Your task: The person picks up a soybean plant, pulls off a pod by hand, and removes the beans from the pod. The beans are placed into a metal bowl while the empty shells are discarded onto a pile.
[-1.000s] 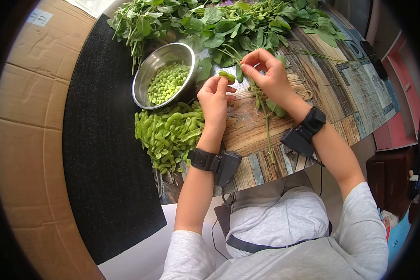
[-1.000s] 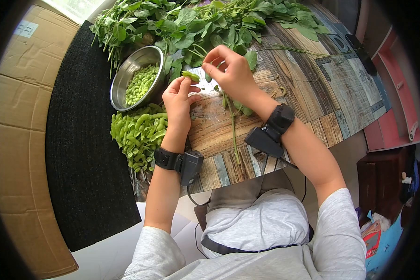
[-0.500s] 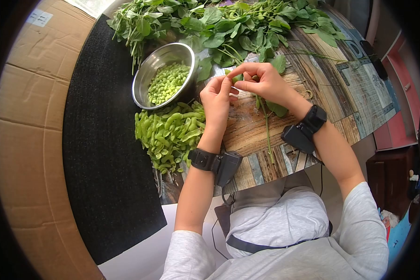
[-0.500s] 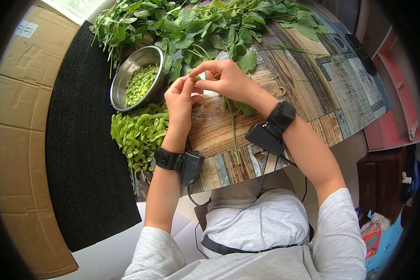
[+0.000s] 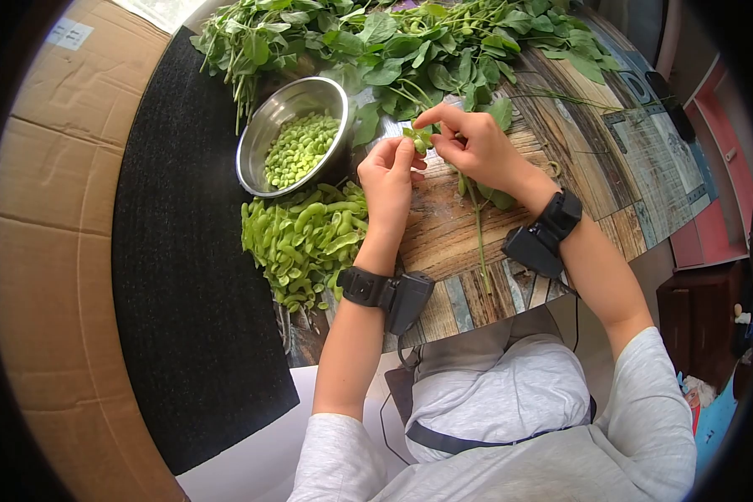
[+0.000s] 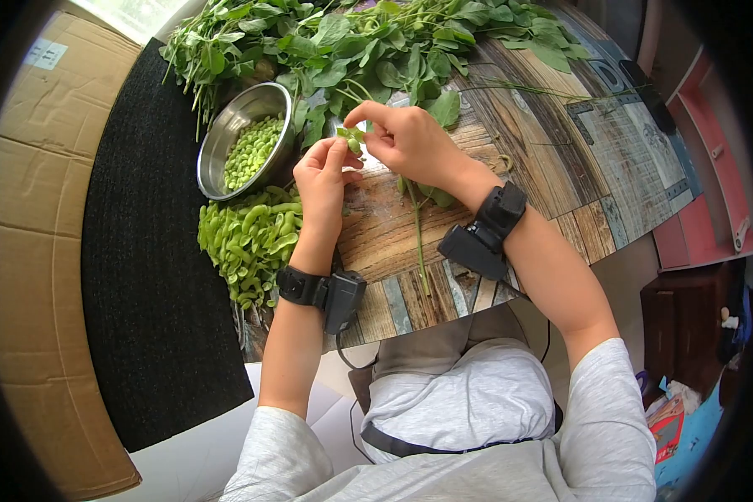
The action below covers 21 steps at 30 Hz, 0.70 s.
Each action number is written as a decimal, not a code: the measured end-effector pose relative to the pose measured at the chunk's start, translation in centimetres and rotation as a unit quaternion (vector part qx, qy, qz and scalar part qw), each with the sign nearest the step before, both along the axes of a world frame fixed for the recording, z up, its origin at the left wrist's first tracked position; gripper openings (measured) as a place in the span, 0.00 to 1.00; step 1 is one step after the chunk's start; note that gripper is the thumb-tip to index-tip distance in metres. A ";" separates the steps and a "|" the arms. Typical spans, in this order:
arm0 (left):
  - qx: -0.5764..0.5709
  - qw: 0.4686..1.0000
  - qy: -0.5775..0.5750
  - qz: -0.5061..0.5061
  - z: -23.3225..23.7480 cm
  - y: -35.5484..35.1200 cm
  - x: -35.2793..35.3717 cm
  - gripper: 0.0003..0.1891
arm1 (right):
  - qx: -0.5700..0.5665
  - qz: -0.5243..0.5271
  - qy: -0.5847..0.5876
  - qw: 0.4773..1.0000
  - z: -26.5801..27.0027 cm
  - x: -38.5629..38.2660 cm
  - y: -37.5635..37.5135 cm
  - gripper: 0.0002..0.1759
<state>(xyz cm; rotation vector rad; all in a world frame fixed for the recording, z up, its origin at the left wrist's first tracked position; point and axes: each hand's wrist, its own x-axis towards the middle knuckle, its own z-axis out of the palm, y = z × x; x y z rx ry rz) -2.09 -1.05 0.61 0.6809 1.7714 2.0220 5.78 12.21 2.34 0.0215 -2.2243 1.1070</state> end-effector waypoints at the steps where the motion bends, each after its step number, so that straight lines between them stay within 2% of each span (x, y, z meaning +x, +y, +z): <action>1: -0.003 1.000 0.001 -0.004 0.1 0.0 0.0 0.08 | 0.011 0.004 0.005 1.000 0.0 0.0 0.0 0.12; 5: 0.005 1.000 0.000 -0.004 0.1 0.0 0.1 0.09 | 0.051 0.022 0.044 0.997 -0.6 -0.4 0.2 0.11; 10: 0.009 1.000 0.003 0.000 0.0 0.1 0.0 0.09 | 0.064 0.006 -0.043 0.997 0.1 0.2 0.2 0.10; 14: 0.011 1.000 0.004 -0.001 0.0 0.0 0.0 0.09 | 0.065 0.002 -0.034 0.997 0.0 0.2 0.1 0.10; 16: 0.012 1.000 0.005 -0.001 0.0 0.1 0.0 0.09 | 0.043 -0.005 0.016 0.999 -0.3 0.1 0.0 0.10; 21: 0.013 1.000 0.009 0.003 0.0 0.0 0.0 0.09 | 0.074 -0.019 -0.020 0.997 0.3 0.4 0.0 0.10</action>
